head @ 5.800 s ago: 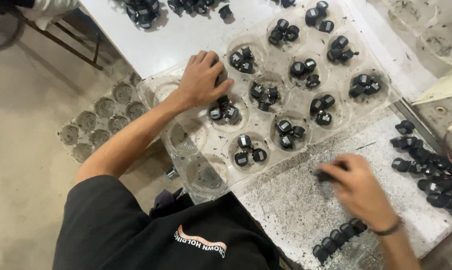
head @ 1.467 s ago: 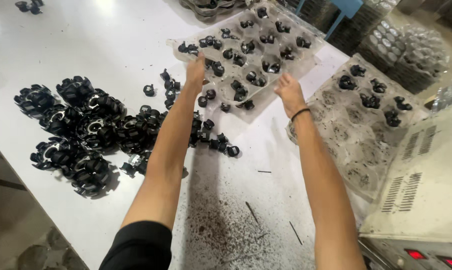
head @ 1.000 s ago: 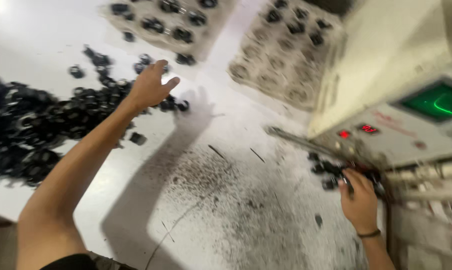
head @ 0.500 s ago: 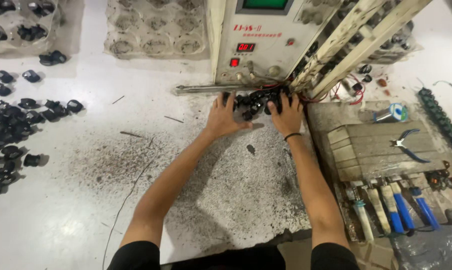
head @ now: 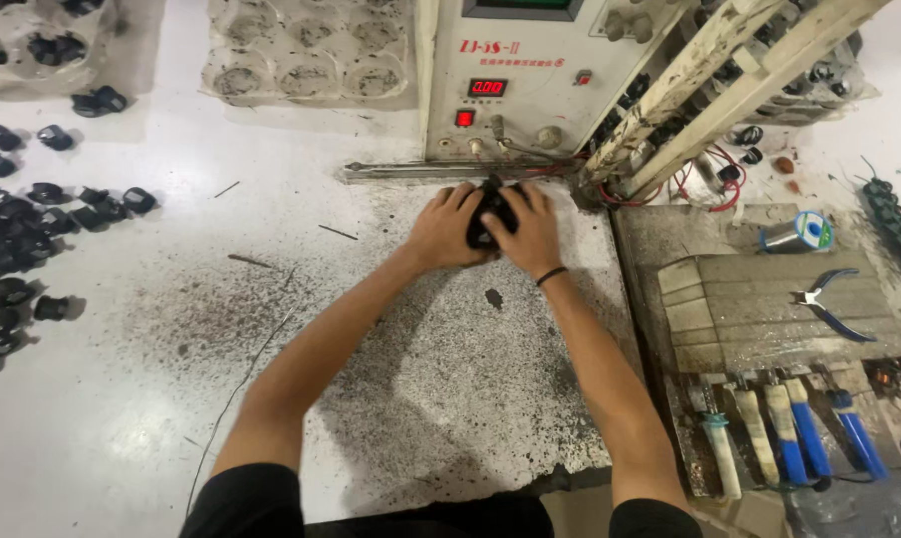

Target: The person works at a factory bench processing black plastic rotor parts. They use a handheld tool on small black components arranged in a grid, transfer components into plastic trays, arrange larger rotor assemblies on the bench, and use a blue-handled tool on the rotors one at a time.

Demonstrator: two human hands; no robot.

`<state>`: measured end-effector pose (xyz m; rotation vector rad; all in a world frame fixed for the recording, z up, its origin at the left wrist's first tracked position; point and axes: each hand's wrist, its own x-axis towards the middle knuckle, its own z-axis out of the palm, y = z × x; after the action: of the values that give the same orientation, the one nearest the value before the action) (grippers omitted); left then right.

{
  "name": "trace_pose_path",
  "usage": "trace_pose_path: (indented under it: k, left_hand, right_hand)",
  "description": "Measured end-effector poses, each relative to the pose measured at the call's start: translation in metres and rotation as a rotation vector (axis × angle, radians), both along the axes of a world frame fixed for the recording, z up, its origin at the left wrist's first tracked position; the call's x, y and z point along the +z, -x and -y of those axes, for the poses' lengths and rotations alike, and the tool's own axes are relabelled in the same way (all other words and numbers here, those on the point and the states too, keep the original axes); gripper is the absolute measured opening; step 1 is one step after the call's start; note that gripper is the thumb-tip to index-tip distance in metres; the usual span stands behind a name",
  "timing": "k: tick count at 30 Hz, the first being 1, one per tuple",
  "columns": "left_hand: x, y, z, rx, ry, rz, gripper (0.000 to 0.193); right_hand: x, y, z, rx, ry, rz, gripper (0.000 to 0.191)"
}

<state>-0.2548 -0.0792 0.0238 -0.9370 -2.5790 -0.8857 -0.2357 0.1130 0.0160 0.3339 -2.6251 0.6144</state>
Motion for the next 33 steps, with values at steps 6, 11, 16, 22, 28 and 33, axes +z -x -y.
trace_pose_path:
  k: [6,11,16,22,28,33]
  left_hand:
    - [0.001,-0.030,0.098,0.051,0.204,0.049,0.121]
    - [-0.010,-0.032,0.118,0.097,0.142,0.131,0.113]
    - [-0.018,-0.023,0.117,0.081,0.123,0.096,0.115]
    - [-0.022,-0.024,0.123,0.104,0.138,0.129,0.117]
    - [-0.017,-0.004,0.115,0.027,0.195,0.254,0.134]
    - [-0.016,0.025,0.104,-0.095,0.220,0.193,0.141]
  right_hand:
    - [0.002,-0.014,-0.046,-0.213,-0.151,-0.048,0.033]
    - [0.023,0.003,-0.162,-0.294,-0.654,-0.060,0.038]
    - [0.047,0.027,-0.182,-0.244,0.088,0.557,0.027]
    - [0.023,0.005,-0.158,-0.236,-0.290,0.025,0.033]
    - [-0.041,0.008,-0.076,0.072,-0.048,0.205,0.065]
    - [-0.040,0.029,0.024,0.335,-0.044,0.224,0.099]
